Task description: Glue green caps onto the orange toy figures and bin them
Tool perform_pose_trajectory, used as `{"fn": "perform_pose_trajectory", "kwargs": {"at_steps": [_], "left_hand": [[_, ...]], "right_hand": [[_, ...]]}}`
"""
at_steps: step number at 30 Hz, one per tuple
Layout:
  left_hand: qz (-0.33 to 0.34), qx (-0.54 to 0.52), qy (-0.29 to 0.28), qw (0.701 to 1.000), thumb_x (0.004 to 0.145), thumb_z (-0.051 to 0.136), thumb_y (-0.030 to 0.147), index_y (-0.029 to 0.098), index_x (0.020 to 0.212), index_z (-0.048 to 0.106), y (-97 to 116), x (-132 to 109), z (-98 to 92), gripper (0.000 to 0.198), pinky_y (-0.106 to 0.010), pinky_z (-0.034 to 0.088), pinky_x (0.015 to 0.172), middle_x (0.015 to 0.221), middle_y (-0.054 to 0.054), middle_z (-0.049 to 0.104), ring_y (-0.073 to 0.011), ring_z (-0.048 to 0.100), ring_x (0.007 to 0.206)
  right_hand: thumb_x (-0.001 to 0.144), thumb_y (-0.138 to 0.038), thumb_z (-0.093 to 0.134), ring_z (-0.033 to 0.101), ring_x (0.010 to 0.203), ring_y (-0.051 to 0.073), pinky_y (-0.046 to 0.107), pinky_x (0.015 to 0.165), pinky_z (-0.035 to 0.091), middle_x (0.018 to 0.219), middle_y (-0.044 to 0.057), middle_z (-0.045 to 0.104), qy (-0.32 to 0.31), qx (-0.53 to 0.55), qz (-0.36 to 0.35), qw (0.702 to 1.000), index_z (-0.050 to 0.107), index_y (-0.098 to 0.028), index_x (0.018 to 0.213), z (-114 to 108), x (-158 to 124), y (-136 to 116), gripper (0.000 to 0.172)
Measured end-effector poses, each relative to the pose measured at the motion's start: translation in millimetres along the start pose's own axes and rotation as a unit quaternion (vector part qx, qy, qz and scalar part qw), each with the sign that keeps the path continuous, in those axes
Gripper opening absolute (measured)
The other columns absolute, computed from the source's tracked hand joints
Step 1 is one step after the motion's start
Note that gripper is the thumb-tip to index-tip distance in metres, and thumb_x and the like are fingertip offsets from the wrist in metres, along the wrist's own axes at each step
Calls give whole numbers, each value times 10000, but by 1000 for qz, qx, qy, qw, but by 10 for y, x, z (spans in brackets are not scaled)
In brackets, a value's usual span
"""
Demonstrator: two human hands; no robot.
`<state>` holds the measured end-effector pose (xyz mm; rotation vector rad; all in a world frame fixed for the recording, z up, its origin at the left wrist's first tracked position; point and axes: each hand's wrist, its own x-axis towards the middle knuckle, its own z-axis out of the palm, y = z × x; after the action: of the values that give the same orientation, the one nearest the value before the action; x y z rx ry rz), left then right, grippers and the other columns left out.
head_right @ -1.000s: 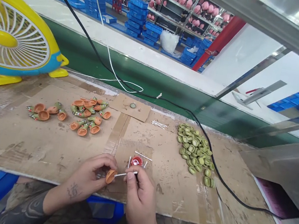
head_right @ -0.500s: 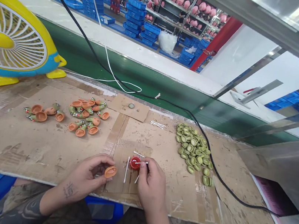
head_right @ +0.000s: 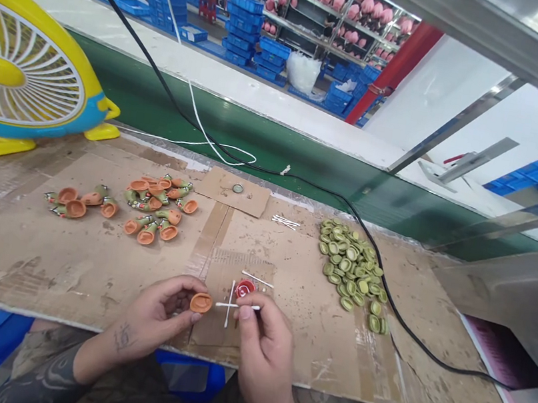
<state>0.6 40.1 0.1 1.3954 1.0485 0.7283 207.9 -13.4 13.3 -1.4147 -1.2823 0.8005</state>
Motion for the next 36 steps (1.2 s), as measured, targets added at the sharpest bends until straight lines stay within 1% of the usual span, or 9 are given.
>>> {"fn": "perform_pose_trajectory", "kwargs": {"at_steps": [5,9,13,18,23,25,28,33,36], "left_hand": [[0,12,-4,1000,829,702,252,158,1041,687,-20,11,-12,233,-310,553,766,976,-86,716,-215,683,883],[-1,18,-3,1000,839,710,283,155,1078,701,-56,15,-22,271,-329,565,781,1009,-107,734,-237,697,912],[1,-17,-12,1000,885,682,330,151,1240,674,-79,7,-18,397,-342,573,816,1102,-133,740,-240,705,956],[6,-72,0,997,926,637,315,164,1279,664,-106,35,-22,385,-359,561,917,1180,-133,711,-240,686,1052],[78,0,24,997,852,682,183,202,1246,700,-133,77,-61,395,-388,463,1084,1276,-119,638,-275,585,1261],[72,19,22,997,847,682,171,207,1241,698,-128,73,-58,395,-382,465,1066,1242,-112,638,-263,599,1220],[37,-33,30,998,853,686,193,209,1301,619,-98,43,-25,453,-328,529,911,1141,-94,651,-222,645,1071],[33,-93,37,994,824,717,176,200,1059,605,-52,19,0,262,-256,525,803,997,-49,645,-173,637,945],[44,-77,46,995,820,714,165,193,1063,648,-58,31,-24,253,-250,518,788,1037,-62,645,-177,631,964]], "right_hand": [[1048,-318,537,614,770,126,219,725,478,818,-19,639,-57,12,-8,998,659,-250,1013,99,-25,1,144],[1046,-264,530,603,766,123,221,721,465,833,-24,629,-52,-18,-46,997,645,-258,1021,111,-2,5,117],[1040,-240,531,636,828,134,231,766,491,889,-14,658,-35,-12,-81,996,651,-266,1044,65,11,-5,123],[1038,-317,546,655,788,147,235,725,497,874,-8,701,37,-70,-28,996,673,-256,1012,-87,114,103,144],[1036,-355,511,668,807,176,269,737,485,896,12,733,-3,-169,-24,985,691,-237,957,-133,239,235,230],[1038,-348,496,672,819,180,272,745,483,894,14,734,-19,-183,-29,982,687,-230,951,-105,249,260,241],[1042,-338,483,677,840,181,273,765,483,905,18,735,-33,-200,-37,979,684,-222,955,-76,231,264,248],[1040,-320,512,676,834,157,245,752,486,920,2,729,25,-167,-63,984,677,-239,985,-125,170,183,192],[1033,-305,524,672,814,153,239,741,486,888,-8,720,32,-163,-77,983,671,-243,971,-156,152,151,172]]}}
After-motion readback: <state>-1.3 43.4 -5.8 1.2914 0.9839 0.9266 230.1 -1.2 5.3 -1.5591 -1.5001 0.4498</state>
